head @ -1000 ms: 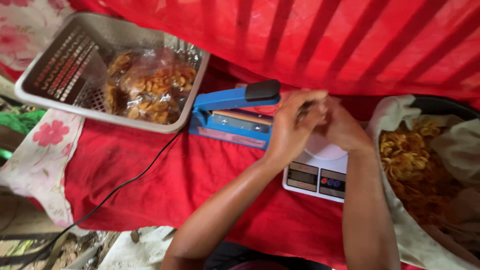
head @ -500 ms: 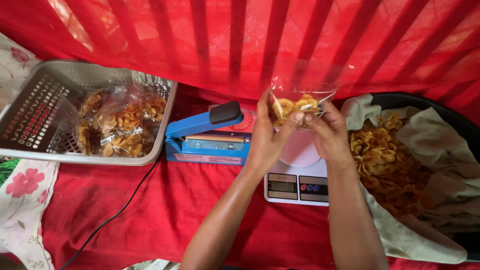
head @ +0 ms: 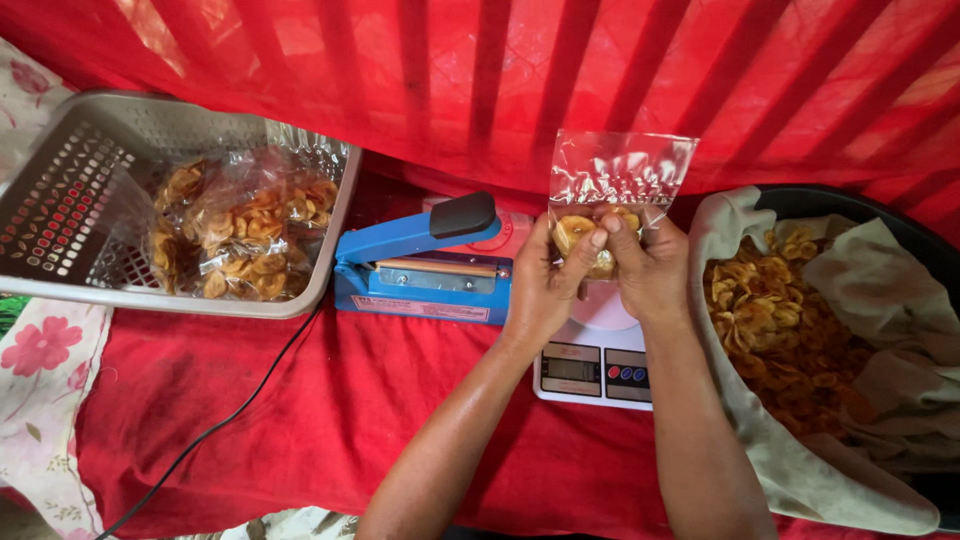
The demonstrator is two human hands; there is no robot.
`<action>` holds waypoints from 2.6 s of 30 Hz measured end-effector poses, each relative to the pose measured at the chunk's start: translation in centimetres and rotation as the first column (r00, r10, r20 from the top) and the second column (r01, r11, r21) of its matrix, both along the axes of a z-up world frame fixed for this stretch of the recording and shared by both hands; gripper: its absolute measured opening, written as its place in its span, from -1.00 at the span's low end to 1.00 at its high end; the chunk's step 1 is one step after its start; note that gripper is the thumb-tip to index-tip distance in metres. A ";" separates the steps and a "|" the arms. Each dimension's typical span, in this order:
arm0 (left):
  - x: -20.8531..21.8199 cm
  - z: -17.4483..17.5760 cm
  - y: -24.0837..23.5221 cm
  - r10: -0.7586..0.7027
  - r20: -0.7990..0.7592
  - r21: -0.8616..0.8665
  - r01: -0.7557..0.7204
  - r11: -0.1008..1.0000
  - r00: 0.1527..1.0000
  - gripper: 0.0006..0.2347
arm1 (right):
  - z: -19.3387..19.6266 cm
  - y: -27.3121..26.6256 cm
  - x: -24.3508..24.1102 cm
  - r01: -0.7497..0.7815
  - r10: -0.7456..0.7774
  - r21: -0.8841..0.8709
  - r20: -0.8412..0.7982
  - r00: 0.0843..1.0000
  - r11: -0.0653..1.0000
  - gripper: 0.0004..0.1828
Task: The person weighs dried snacks on a digital scale, places them into plastic bags, and seals the bags using a heat sealer. The sealed packages are then placed into a basket.
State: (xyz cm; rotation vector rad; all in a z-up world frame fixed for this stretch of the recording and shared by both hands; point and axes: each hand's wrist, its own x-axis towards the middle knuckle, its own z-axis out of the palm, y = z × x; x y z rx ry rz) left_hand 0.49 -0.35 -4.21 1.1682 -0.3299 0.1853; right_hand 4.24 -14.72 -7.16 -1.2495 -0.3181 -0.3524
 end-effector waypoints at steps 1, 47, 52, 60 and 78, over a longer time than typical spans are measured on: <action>0.1 -0.2 0.0 0.009 0.004 0.003 -0.009 1.000 1.000 -0.71 | -0.1 0.1 0.1 0.000 0.000 0.007 -0.003 1.000 1.000 -0.82; 2.0 -2.8 -0.1 -0.043 0.081 -0.187 0.058 0.981 0.996 -0.59 | 4.6 -0.9 1.5 0.239 -0.218 -0.282 0.103 0.970 0.929 -0.65; 1.6 -3.2 -0.4 -0.041 0.048 -0.129 0.047 0.991 0.998 -0.76 | 1.5 -0.8 0.7 0.069 -0.050 -0.213 0.095 0.994 0.975 -0.82; 1.4 -3.4 -1.0 -0.017 0.117 -0.039 0.021 0.999 0.993 -0.80 | -0.3 -1.5 -0.1 -0.025 0.026 -0.003 0.038 0.999 1.000 -0.79; 2.8 -4.7 -0.9 0.010 0.013 -0.310 -0.006 0.951 1.000 -0.86 | 0.7 -2.0 -0.6 -0.141 0.141 -0.001 -0.083 0.986 0.990 -0.80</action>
